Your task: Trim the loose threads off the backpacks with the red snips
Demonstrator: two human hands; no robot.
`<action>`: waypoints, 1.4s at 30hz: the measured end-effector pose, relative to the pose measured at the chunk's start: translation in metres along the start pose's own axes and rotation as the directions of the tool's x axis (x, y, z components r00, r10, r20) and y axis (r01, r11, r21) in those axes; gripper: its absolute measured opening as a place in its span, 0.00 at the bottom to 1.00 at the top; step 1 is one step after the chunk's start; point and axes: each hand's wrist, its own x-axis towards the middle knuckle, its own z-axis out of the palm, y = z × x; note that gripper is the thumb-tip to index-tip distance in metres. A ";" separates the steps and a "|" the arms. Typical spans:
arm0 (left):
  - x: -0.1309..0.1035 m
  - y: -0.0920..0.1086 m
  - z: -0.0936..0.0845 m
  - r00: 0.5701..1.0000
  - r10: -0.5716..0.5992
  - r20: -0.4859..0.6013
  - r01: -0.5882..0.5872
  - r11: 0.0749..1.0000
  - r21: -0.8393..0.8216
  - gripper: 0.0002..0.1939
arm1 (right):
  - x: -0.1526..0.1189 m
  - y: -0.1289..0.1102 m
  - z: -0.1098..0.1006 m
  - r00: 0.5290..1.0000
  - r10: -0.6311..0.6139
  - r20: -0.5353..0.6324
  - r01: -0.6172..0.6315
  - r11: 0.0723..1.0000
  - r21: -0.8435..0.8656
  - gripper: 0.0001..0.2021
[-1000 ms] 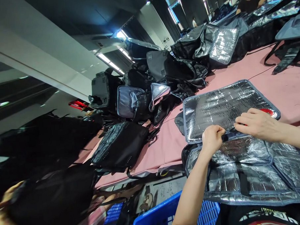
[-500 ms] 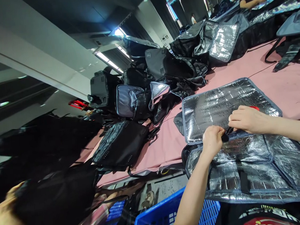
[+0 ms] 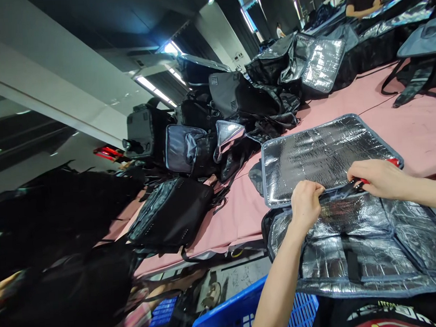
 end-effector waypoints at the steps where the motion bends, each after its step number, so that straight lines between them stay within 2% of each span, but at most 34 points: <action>1: -0.002 0.002 0.004 0.998 0.015 -0.056 -0.014 1.000 0.014 0.09 | -0.002 0.000 0.003 0.999 0.045 -0.013 -0.045 0.999 -0.009 0.11; 3: -0.009 0.010 0.012 0.978 0.013 -0.209 -0.005 0.999 0.036 0.07 | -0.004 0.001 0.007 0.991 0.131 -0.027 -0.131 0.991 -0.014 0.13; 6: -0.024 0.025 0.025 0.919 -0.024 -0.395 0.034 0.999 0.018 0.05 | 0.000 0.000 0.009 0.979 0.205 -0.008 -0.205 0.979 -0.001 0.13; 12: -0.037 0.040 0.046 0.890 -0.114 -0.442 0.139 0.990 0.023 0.06 | 0.010 -0.012 0.006 0.966 0.251 0.055 -0.252 0.968 0.008 0.12; 16: -0.036 0.043 0.055 0.893 -0.104 -0.438 0.109 0.994 -0.014 0.08 | 0.010 -0.015 0.006 0.960 0.271 0.069 -0.271 0.963 -0.003 0.13; 17: -0.036 0.043 0.055 0.898 -0.086 -0.432 0.077 0.996 -0.038 0.08 | 0.009 -0.014 0.006 0.959 0.275 0.071 -0.275 0.961 -0.006 0.13; 19: -0.037 0.041 0.051 0.925 0.010 -0.379 -0.063 0.990 -0.127 0.09 | 0.006 -0.010 0.006 0.956 0.284 0.073 -0.284 0.959 -0.012 0.14; 21: -0.037 0.037 0.041 0.938 0.115 -0.327 -0.198 0.952 -0.233 0.08 | 0.004 -0.006 0.006 0.955 0.288 0.072 -0.288 0.958 -0.017 0.14; 22: -0.036 0.034 0.035 0.937 0.127 -0.324 -0.215 0.944 -0.252 0.07 | 0.003 -0.005 0.006 0.955 0.287 0.071 -0.287 0.958 -0.021 0.14; 26: -0.027 0.018 0.016 0.942 0.008 -0.334 -0.034 0.997 -0.072 0.06 | 0.003 -0.005 0.007 0.964 0.262 0.052 -0.261 0.965 -0.039 0.12; 28: -0.020 0.012 0.014 0.969 -0.026 -0.245 0.028 1.000 0.004 0.04 | 0.004 -0.007 0.009 0.973 0.231 0.032 -0.229 0.972 -0.050 0.12; 31: -0.010 0.008 0.014 0.992 -0.106 -0.073 0.108 0.994 0.025 0.05 | 0.005 -0.010 0.008 0.989 0.147 -0.009 -0.148 0.986 -0.075 0.10; 33: -0.004 0.009 0.013 0.986 -0.166 0.031 0.166 0.986 0.015 0.05 | 0.005 -0.009 0.005 0.996 0.072 -0.053 -0.078 0.990 -0.113 0.08; 36: 0.003 0.012 0.010 0.968 -0.217 0.128 0.220 0.975 -0.012 0.06 | 0.003 -0.005 -0.004 0.992 -0.062 -0.112 0.039 0.980 -0.196 0.13; 40: 0.005 0.012 0.008 0.967 -0.212 0.140 0.220 0.974 -0.050 0.07 | 0.002 0.000 -0.015 0.943 -0.326 -0.067 0.280 0.887 -0.367 0.11; 42: 0.004 0.010 0.009 0.974 -0.195 0.111 0.202 0.977 -0.061 0.06 | 0.003 -0.002 -0.017 0.925 -0.379 -0.015 0.336 0.838 -0.430 0.13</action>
